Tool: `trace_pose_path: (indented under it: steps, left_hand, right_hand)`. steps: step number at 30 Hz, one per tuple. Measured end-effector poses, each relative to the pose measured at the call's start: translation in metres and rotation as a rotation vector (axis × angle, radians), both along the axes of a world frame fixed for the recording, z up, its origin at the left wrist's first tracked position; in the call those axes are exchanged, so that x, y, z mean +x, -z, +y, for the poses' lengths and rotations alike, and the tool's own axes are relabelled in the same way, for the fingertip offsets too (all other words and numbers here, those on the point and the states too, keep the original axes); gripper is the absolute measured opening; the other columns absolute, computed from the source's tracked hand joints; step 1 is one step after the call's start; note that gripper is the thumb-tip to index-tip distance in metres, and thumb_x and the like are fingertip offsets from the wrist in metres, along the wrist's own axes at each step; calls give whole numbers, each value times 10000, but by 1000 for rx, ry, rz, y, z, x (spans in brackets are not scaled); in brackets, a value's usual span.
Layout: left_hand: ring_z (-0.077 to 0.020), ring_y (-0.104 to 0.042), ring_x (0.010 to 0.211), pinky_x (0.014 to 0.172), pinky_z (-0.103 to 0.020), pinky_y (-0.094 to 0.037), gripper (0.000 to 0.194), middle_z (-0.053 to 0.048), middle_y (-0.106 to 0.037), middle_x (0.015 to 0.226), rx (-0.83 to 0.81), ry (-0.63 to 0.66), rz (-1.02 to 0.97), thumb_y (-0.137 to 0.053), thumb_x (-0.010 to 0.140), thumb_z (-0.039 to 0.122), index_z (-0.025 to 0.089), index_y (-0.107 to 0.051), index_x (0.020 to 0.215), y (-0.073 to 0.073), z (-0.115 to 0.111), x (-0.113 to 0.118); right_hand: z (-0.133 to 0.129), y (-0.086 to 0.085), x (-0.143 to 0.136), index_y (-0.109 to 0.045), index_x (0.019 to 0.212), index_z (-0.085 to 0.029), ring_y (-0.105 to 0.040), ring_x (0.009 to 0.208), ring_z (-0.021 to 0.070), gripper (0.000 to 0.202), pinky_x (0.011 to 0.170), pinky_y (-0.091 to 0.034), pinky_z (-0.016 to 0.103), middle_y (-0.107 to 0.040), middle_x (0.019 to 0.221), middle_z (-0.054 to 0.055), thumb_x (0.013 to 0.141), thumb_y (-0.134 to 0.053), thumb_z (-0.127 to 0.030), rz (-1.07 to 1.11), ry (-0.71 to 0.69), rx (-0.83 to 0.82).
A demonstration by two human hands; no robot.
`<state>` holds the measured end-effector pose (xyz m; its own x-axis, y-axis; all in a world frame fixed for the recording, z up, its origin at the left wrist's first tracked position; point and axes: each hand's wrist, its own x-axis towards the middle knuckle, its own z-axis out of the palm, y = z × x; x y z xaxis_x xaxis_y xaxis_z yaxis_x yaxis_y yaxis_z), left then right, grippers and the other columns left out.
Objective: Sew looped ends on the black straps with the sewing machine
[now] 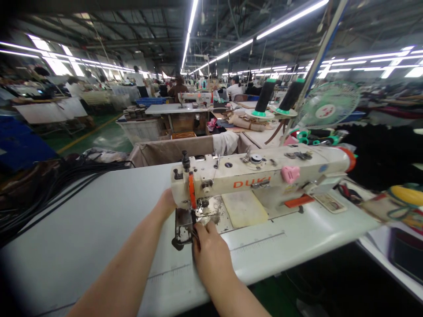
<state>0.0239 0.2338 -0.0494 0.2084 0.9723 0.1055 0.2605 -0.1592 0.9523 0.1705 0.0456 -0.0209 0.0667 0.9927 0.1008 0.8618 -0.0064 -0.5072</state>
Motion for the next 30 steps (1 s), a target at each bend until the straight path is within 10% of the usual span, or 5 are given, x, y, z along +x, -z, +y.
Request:
trace_pose_path:
  steps: [10,20,30]
  left_hand:
    - [-242,-709,873,889,-399,-583,315,-93,-754,843,-242,-109,-390,-782,669,421,138,-697,780,-20,-26,-23]
    - [-229,-735,1000,1017,-411,-591,426,-65,-761,952,-141,-315,-457,-837,747,515,158,-682,922,-17,-109,-63]
    - [-288,-735,1125,1021,-439,-605,374,-94,-793,1079,-56,-400,-375,-766,842,518,197,-666,1006,-7,-165,-82]
  right_hand:
    - [-6,-13,14,-706,1100,-191,-645,1086,257,239,997,-515,391,-666,1136,128,976,-544,-316,429,-30,134]
    - [18,1,-29,-635,865,-186,-476,508,99,621,473,-291,236,-662,708,14,827,-580,-803,1190,-133,-422]
    - [42,6,-54,-640,813,-166,-297,435,61,683,444,-170,235,-578,625,-14,761,-571,-844,1195,-179,-495]
